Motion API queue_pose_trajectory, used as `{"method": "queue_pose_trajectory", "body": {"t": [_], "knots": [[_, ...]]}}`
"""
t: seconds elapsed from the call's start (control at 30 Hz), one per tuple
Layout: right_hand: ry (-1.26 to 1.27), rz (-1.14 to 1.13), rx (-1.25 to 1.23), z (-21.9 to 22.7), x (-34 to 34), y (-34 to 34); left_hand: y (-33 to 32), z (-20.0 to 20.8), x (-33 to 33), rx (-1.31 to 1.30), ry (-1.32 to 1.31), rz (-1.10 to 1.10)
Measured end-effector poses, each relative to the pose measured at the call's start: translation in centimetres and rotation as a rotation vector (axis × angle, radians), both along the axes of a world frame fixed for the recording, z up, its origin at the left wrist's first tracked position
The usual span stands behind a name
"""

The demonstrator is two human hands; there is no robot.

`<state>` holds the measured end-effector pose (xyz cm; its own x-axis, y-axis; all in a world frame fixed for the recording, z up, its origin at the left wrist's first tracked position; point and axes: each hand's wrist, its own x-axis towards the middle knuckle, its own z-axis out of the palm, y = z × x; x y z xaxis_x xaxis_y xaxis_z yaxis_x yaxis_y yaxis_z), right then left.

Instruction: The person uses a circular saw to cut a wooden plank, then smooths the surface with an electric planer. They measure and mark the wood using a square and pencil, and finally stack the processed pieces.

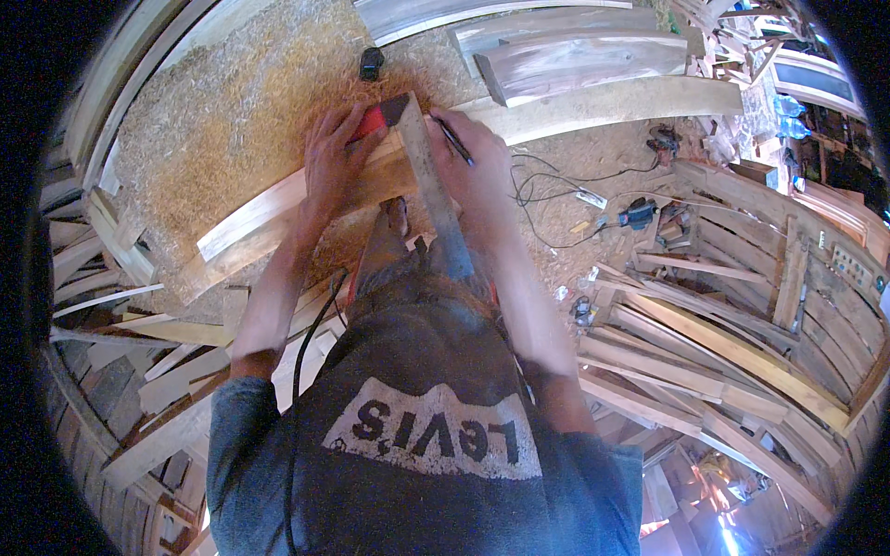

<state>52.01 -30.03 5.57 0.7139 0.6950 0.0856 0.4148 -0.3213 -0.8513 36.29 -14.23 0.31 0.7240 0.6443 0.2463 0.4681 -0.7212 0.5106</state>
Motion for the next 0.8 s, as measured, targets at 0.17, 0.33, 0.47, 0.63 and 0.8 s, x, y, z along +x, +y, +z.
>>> {"method": "queue_pose_trajectory", "body": {"t": [0.17,0.33,0.47,0.63,0.8], "knots": [[-0.087,0.089,-0.162,0.4,0.1,-0.5,0.2,-0.4,-0.2,0.03,-0.021,-0.002],[-0.057,0.086,-0.282,1.5,-0.6,-4.8,-0.1,0.9,0.2,0.02,0.016,0.001],[-0.132,0.007,-0.105,1.8,0.7,0.0,0.0,-0.2,0.0,0.025,-0.026,0.012],[-0.11,0.11,-0.065,0.2,-0.2,-1.4,0.2,-0.6,0.1,0.022,-0.017,0.004],[0.085,0.099,-0.394,1.7,-2.3,-11.1,0.0,-0.1,-0.2,0.027,-0.036,0.003]]}}
